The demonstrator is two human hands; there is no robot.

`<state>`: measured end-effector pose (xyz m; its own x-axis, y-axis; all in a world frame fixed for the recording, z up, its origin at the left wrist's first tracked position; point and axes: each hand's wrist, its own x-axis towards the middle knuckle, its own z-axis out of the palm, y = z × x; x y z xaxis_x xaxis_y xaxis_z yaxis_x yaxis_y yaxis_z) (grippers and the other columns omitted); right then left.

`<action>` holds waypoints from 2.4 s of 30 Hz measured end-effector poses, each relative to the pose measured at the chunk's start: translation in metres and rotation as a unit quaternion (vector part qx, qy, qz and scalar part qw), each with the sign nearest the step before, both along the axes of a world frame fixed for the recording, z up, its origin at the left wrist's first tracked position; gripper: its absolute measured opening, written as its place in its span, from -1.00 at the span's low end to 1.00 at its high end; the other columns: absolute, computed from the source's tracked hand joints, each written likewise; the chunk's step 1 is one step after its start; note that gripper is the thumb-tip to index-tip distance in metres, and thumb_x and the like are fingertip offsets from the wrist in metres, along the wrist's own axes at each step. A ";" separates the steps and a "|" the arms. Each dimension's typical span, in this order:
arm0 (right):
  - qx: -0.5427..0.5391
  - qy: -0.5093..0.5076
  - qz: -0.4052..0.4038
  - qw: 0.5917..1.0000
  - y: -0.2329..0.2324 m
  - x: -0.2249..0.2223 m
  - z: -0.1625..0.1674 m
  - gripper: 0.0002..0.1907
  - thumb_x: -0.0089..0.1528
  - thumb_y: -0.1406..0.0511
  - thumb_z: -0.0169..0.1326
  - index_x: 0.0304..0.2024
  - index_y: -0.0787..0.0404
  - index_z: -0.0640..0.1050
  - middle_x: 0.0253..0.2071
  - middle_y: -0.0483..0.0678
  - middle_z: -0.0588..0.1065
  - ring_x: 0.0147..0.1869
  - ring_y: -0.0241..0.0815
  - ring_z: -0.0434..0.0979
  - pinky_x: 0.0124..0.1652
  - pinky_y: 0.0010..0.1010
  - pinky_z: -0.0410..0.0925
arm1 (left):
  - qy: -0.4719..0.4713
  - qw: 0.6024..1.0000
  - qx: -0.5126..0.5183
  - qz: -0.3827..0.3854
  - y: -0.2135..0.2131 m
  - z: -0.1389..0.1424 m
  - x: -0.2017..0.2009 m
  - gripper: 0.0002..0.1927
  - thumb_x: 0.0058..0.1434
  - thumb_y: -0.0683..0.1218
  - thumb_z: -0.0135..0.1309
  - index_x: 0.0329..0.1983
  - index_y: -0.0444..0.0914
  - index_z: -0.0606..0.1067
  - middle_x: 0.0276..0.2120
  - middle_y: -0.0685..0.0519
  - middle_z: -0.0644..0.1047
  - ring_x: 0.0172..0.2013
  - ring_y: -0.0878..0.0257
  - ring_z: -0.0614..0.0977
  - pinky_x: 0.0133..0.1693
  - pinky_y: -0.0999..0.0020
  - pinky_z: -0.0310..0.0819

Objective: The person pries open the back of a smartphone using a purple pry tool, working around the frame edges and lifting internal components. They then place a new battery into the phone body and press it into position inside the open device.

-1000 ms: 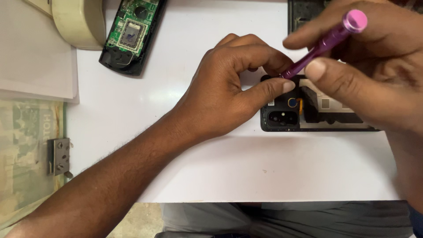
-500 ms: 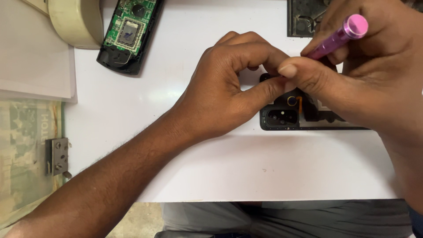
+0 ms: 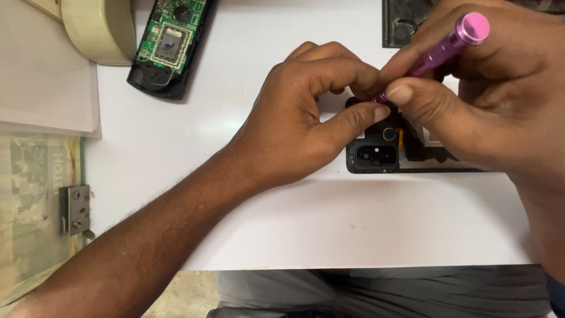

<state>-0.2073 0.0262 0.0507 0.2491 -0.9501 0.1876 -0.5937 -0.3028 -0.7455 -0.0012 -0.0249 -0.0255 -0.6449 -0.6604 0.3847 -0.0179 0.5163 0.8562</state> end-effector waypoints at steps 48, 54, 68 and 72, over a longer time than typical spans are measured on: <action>-0.150 0.038 0.116 0.981 -0.017 -0.019 -0.037 -0.81 0.23 0.40 0.26 -0.28 0.46 0.54 -0.46 0.03 0.50 -0.50 -0.33 0.45 -0.52 -0.55 0.26 | -0.003 0.999 -0.030 0.015 -0.005 -0.006 -0.002 -0.85 0.42 0.00 0.30 -0.12 -0.15 0.64 -0.32 0.20 0.56 -0.20 0.37 0.50 -0.10 0.32 0.40; -0.049 -0.018 0.060 0.997 -0.004 -0.009 -0.016 -0.82 0.31 0.36 0.12 -0.12 0.39 0.53 -0.30 0.00 0.50 -0.29 -0.30 0.58 -0.26 -0.54 0.51 | 0.006 0.999 -0.032 0.023 -0.004 -0.002 -0.003 -0.85 0.36 -0.02 0.32 -0.13 -0.17 0.65 -0.34 0.20 0.56 -0.22 0.36 0.50 -0.13 0.28 0.37; -0.019 0.029 -0.003 0.999 0.005 -0.010 -0.012 -0.84 0.33 0.38 0.23 -0.13 0.37 0.54 -0.27 0.00 0.50 -0.25 -0.29 0.57 -0.23 -0.54 0.49 | -0.243 0.960 -0.137 0.034 0.009 0.020 0.007 -0.14 -0.29 0.25 0.56 0.03 -0.26 0.53 -0.19 0.02 0.48 -0.10 0.08 0.47 -0.12 0.09 0.30; -0.058 0.049 0.027 0.997 0.004 -0.009 -0.011 -0.83 0.31 0.42 0.27 -0.16 0.40 0.53 -0.30 0.03 0.50 -0.30 -0.26 0.54 -0.31 -0.52 0.42 | -0.254 0.960 -0.114 0.034 0.010 0.019 0.005 -0.16 -0.27 0.20 0.56 0.02 -0.27 0.51 -0.22 0.02 0.46 -0.13 0.10 0.45 -0.15 0.09 0.27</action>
<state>-0.2161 0.0305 0.0398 0.3228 -0.9077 0.2681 -0.6423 -0.4181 -0.6424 0.0037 -0.0152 -0.0066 -0.7457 -0.6438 0.1718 -0.4430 0.6716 0.5939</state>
